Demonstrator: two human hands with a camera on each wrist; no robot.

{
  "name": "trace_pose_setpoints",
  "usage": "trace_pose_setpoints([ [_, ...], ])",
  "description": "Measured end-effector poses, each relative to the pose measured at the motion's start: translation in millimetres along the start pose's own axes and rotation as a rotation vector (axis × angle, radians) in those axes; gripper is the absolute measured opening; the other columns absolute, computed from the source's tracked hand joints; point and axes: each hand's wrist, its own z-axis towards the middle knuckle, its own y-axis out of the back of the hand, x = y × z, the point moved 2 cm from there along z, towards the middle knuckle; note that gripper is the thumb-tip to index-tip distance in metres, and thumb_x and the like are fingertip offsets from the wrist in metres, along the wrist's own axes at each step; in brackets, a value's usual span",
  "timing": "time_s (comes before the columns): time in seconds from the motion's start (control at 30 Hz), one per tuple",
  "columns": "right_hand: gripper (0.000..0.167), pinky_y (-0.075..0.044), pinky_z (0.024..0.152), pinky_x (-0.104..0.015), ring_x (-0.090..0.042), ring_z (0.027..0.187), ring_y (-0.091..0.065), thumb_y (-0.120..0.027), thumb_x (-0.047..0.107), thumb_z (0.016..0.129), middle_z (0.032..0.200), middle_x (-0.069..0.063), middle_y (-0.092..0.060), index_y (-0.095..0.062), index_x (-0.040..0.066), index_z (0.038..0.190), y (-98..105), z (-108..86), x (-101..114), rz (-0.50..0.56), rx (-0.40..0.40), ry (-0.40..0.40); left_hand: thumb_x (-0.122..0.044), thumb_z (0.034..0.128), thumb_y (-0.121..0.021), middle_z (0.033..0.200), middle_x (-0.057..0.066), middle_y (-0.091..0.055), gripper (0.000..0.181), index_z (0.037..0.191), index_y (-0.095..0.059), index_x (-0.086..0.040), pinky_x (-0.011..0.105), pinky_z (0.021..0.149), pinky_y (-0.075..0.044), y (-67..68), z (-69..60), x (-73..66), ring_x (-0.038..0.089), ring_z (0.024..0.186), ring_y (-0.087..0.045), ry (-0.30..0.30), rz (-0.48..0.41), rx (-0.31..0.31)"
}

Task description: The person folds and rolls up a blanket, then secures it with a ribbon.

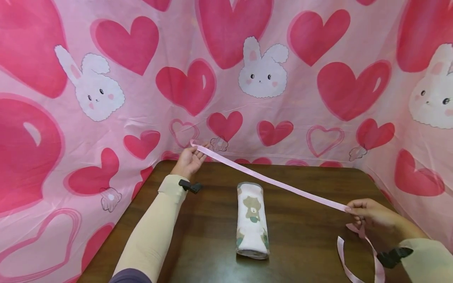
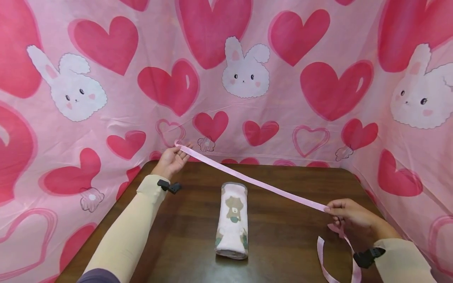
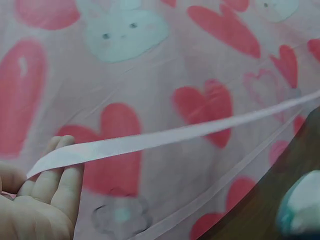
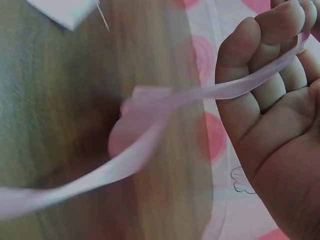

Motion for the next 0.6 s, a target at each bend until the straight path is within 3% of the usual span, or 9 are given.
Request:
trace_pose_setpoints([
  [0.13, 0.035, -0.028, 0.048, -0.032, -0.018, 0.06, -0.034, -0.032, -0.003, 0.103, 0.07, -0.011, -0.04, -0.066, 0.005, 0.106, 5.2, -2.9, 8.1, -0.004, -0.004, 0.018, -0.016, 0.1075, -0.029, 0.145, 0.015, -0.045, 0.046, 0.152, -0.019, -0.015, 0.037, 0.109, -0.03, 18.7, -11.6, -34.6, 0.024, 0.134, -0.041, -0.021, -0.036, -0.042],
  [0.3, 0.036, -0.048, 0.057, -0.028, -0.028, 0.059, -0.029, -0.034, -0.001, 0.104, 0.069, -0.015, -0.033, -0.069, 0.008, 0.103, 14.9, -7.8, 22.6, -0.109, -0.076, 0.017, -0.016, 0.1072, -0.03, 0.117, 0.017, -0.065, 0.049, 0.154, -0.016, -0.023, 0.035, 0.11, -0.027, 46.5, -30.5, -75.9, 0.021, 0.134, -0.04, -0.05, -0.112, -0.056],
  [0.37, 0.035, -0.046, 0.054, -0.032, -0.031, 0.057, -0.029, -0.037, 0.001, 0.104, 0.068, -0.016, -0.033, -0.07, 0.011, 0.1, 19.8, -10.9, 29.4, -0.197, -0.135, 0.011, -0.016, 0.107, -0.031, 0.11, 0.018, -0.067, 0.052, 0.154, -0.014, -0.029, 0.035, 0.11, -0.027, 59.1, -38.1, -90.7, 0.022, 0.13, -0.045, -0.066, -0.137, -0.064],
  [0.43, 0.035, -0.039, 0.048, -0.037, -0.033, 0.056, -0.031, -0.039, 0.003, 0.103, 0.066, -0.016, -0.035, -0.071, 0.013, 0.096, 25.2, -14.8, 36.3, -0.283, -0.2, 0.002, -0.017, 0.1067, -0.032, 0.11, 0.018, -0.067, 0.053, 0.153, -0.014, -0.034, 0.035, 0.11, -0.027, 70.8, -45.3, -103.7, 0.024, 0.126, -0.05, -0.076, -0.158, -0.076],
  [0.5, 0.035, -0.045, 0.05, -0.038, -0.031, 0.054, -0.034, -0.04, 0.003, 0.103, 0.064, -0.014, -0.039, -0.072, 0.016, 0.096, 29.8, -19.1, 42.9, -0.326, -0.242, -0.022, -0.018, 0.1067, -0.033, 0.111, 0.018, -0.066, 0.054, 0.153, -0.012, -0.036, 0.034, 0.111, -0.025, 80.0, -52.8, -114.1, 0.023, 0.129, -0.047, -0.078, -0.178, -0.08],
  [0.6, 0.033, -0.054, 0.058, -0.039, -0.023, 0.055, -0.047, -0.041, 0.005, 0.103, 0.065, -0.01, -0.047, -0.071, 0.016, 0.097, 35.6, -24.1, 54.3, -0.378, -0.285, -0.048, -0.019, 0.1064, -0.034, 0.13, 0.014, -0.059, 0.053, 0.152, -0.014, -0.035, 0.033, 0.112, -0.023, 89.3, -62.2, -126.1, 0.021, 0.133, -0.043, -0.082, -0.213, -0.083],
])
